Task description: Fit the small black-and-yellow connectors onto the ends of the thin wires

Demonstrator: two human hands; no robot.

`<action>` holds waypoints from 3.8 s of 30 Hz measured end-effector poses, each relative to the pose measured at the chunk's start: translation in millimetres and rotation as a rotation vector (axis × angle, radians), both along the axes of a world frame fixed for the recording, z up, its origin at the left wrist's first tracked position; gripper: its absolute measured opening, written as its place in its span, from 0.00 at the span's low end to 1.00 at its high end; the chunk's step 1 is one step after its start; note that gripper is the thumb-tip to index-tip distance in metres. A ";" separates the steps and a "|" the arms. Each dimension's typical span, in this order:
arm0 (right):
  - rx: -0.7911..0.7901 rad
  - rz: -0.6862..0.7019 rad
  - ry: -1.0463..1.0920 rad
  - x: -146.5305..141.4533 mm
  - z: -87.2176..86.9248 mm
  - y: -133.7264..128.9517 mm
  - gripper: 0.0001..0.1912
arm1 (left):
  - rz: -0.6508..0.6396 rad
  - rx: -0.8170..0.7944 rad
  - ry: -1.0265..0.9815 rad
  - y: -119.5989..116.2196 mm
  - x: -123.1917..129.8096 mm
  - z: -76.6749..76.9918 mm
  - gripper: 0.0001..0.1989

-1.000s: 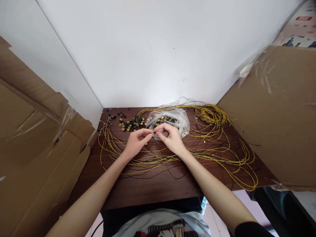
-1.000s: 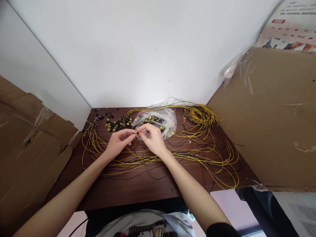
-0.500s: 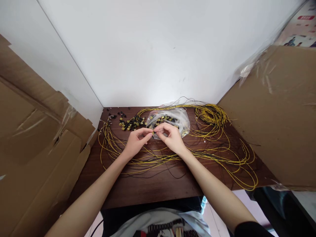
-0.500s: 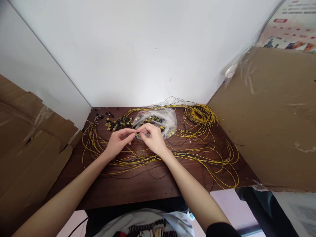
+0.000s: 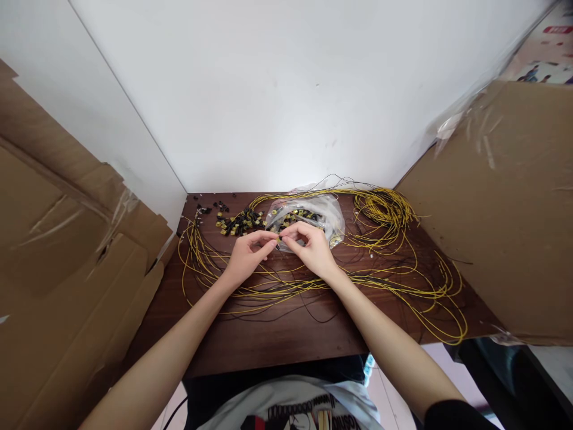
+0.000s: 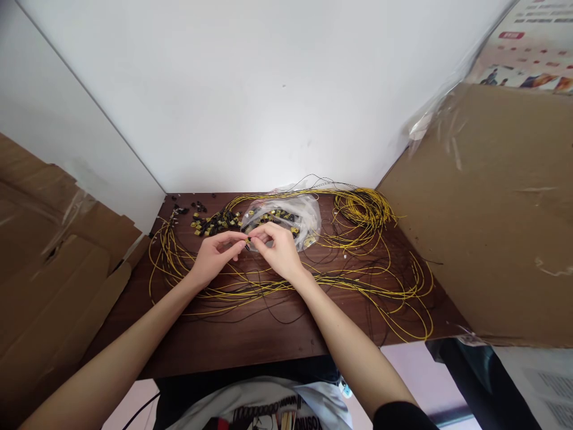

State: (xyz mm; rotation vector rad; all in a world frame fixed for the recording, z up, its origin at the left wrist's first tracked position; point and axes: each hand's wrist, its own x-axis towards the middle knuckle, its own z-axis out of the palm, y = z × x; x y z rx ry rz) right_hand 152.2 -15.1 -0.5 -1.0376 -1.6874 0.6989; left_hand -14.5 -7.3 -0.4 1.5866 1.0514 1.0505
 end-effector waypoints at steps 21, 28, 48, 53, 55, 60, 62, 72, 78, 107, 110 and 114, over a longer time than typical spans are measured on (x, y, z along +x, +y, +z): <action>0.105 -0.009 -0.132 -0.2 3.3 -2.8 0.07 | -0.005 0.016 0.010 2.3 -1.7 -5.6 0.13; 0.029 -0.016 -0.034 -2.0 -1.7 -1.2 0.06 | -0.020 0.015 -0.027 2.3 -1.4 -5.3 0.13; 0.007 -0.042 -0.025 -3.6 2.7 -4.8 0.06 | -0.089 0.028 -0.024 2.2 -2.8 -4.9 0.15; 0.024 -0.026 -0.095 -4.4 4.8 -6.7 0.06 | -0.055 0.022 -0.025 3.6 -2.6 -6.2 0.15; 0.043 -0.023 -0.115 -4.6 5.0 -7.1 0.06 | -0.047 0.020 -0.033 3.9 -2.7 -6.8 0.15; 0.085 -0.052 -0.150 -4.0 3.5 -6.4 0.08 | -0.042 0.013 -0.048 3.1 -2.5 -6.8 0.15; 0.098 -0.057 -0.157 -3.3 2.3 -5.7 0.09 | -0.040 0.020 -0.046 2.7 -2.3 -6.1 0.16; 0.118 -0.049 -0.143 -2.9 1.0 -5.0 0.07 | -0.026 0.072 -0.009 2.5 -2.8 -4.5 0.13; 0.115 -0.036 -0.149 -2.5 1.7 -4.9 0.08 | -0.057 0.106 -0.003 4.0 -3.3 -5.5 0.12; 0.120 -0.052 -0.284 -0.4 -1.3 -4.4 0.05 | -0.025 0.086 0.045 4.3 -4.5 -8.7 0.12; 0.113 -0.048 -0.280 -0.9 -3.1 -4.0 0.05 | -0.020 0.134 0.077 4.0 -5.0 -10.5 0.12; 0.111 -0.064 -0.249 -3.3 -5.4 -4.6 0.05 | -0.015 0.215 0.124 3.0 -4.9 -10.7 0.11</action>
